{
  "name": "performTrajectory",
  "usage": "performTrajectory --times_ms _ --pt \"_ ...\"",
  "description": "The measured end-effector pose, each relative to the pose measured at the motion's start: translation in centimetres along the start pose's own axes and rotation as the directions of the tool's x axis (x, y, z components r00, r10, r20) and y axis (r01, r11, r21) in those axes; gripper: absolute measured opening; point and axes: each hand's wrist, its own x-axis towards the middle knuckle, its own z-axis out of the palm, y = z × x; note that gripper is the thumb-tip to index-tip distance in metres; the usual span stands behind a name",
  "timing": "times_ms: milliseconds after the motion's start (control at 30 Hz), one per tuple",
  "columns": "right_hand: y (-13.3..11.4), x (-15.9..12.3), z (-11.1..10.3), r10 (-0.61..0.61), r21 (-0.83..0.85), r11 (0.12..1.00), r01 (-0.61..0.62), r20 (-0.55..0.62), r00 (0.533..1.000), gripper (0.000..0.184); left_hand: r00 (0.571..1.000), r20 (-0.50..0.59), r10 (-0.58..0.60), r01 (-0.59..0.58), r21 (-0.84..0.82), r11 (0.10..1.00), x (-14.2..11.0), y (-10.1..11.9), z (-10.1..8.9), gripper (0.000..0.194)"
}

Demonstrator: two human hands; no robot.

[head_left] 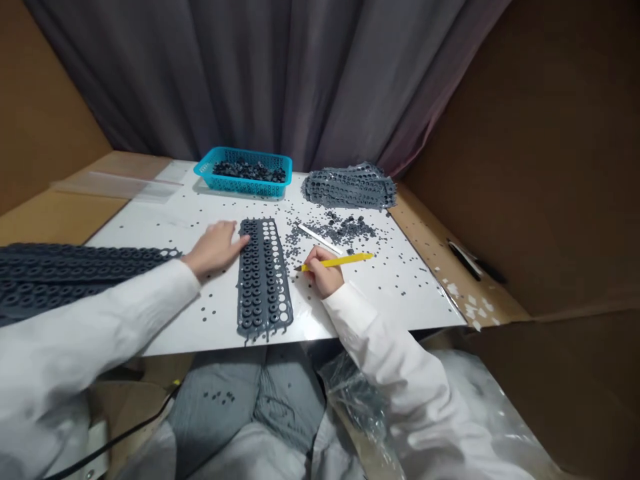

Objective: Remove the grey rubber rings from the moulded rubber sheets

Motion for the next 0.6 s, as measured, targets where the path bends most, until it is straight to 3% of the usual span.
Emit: performTrajectory --times_ms 67,167,267,467,600 --pt "-0.1 0.1 -0.1 -0.011 -0.030 0.999 0.010 -0.025 1.000 0.007 0.990 -0.036 -0.137 0.138 0.035 0.990 3.1 -1.3 0.9 0.053" --pt "-0.3 0.2 -0.3 -0.017 -0.058 0.998 0.014 -0.059 0.998 0.008 0.997 -0.007 -0.082 0.082 0.006 0.997 6.5 -1.7 1.6 0.033" --pt "-0.4 0.0 -0.5 -0.025 -0.066 0.998 0.020 -0.073 0.997 0.008 0.998 -0.034 -0.052 0.052 -0.004 0.999 7.5 -1.3 1.1 0.022" --pt "-0.4 0.1 -0.4 -0.012 -0.040 0.999 0.010 -0.031 0.999 0.008 0.975 -0.214 -0.065 0.068 0.009 0.998 9.4 -2.7 -1.4 0.024" --pt "-1.0 0.9 -0.4 -0.024 0.017 1.000 0.024 0.019 1.000 0.006 0.972 -0.229 -0.060 0.065 0.014 0.998 10.9 -3.4 -1.2 0.026"
